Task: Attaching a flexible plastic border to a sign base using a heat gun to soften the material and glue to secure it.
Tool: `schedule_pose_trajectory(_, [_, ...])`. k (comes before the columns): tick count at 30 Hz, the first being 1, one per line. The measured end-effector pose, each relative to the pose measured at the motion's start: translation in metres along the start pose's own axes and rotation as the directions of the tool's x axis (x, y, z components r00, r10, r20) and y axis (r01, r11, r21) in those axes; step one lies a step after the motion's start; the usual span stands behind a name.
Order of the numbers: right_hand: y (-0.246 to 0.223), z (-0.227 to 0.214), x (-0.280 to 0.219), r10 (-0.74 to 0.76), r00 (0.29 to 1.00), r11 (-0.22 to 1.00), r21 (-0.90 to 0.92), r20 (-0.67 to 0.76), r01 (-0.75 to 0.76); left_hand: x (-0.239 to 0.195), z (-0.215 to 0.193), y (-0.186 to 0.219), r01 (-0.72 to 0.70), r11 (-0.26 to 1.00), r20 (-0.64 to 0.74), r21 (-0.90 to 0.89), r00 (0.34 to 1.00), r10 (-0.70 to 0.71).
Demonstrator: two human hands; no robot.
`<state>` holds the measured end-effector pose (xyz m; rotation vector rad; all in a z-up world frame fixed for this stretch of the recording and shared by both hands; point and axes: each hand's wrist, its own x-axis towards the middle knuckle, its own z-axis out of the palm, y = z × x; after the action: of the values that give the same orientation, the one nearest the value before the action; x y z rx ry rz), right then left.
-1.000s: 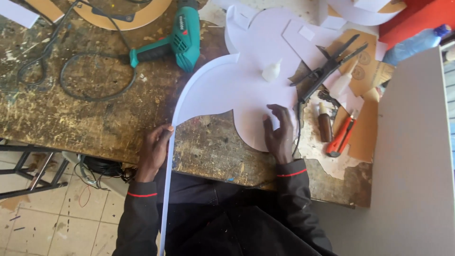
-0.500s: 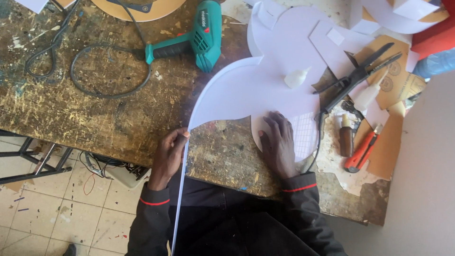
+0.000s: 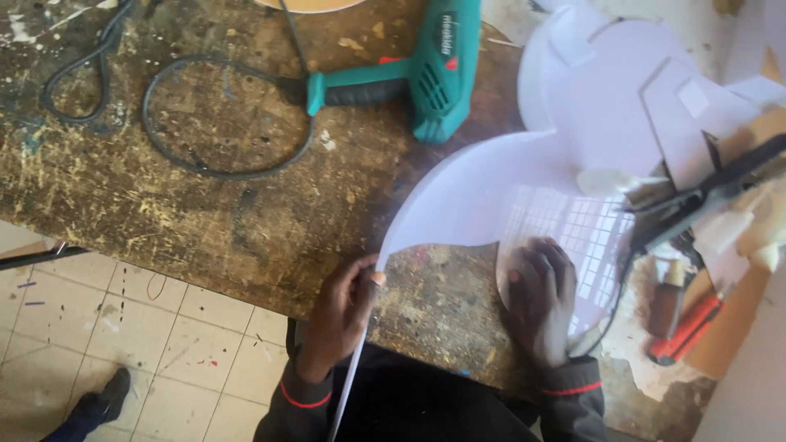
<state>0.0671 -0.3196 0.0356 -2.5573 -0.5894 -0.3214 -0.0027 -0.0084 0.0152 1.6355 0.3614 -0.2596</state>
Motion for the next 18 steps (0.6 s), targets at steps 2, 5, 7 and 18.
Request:
schedule_pose_trajectory(2, [0.009,0.007,-0.006,0.02,0.999,0.999,-0.031,0.035,-0.019,0.002,-0.003,0.008,-0.018,1.0,-0.007,0.022,1.0,0.018])
schedule_pose_trajectory(5, [0.014,0.012,-0.014,0.057,0.997,0.994,-0.096,0.06,-0.051,0.001,-0.005,0.013,-0.07,0.997,0.003,0.031,0.998,0.07])
schedule_pose_trajectory(7, [0.015,0.019,-0.013,0.061,0.996,0.991,-0.121,0.066,-0.052,0.004,-0.006,0.011,-0.093,0.996,0.002,0.01,0.996,0.093])
schedule_pose_trajectory(18, [-0.077,0.06,0.05,-0.417,0.787,0.905,0.29,0.456,0.312,0.012,-0.018,0.035,-0.185,0.979,0.055,-0.081,0.98,0.19])
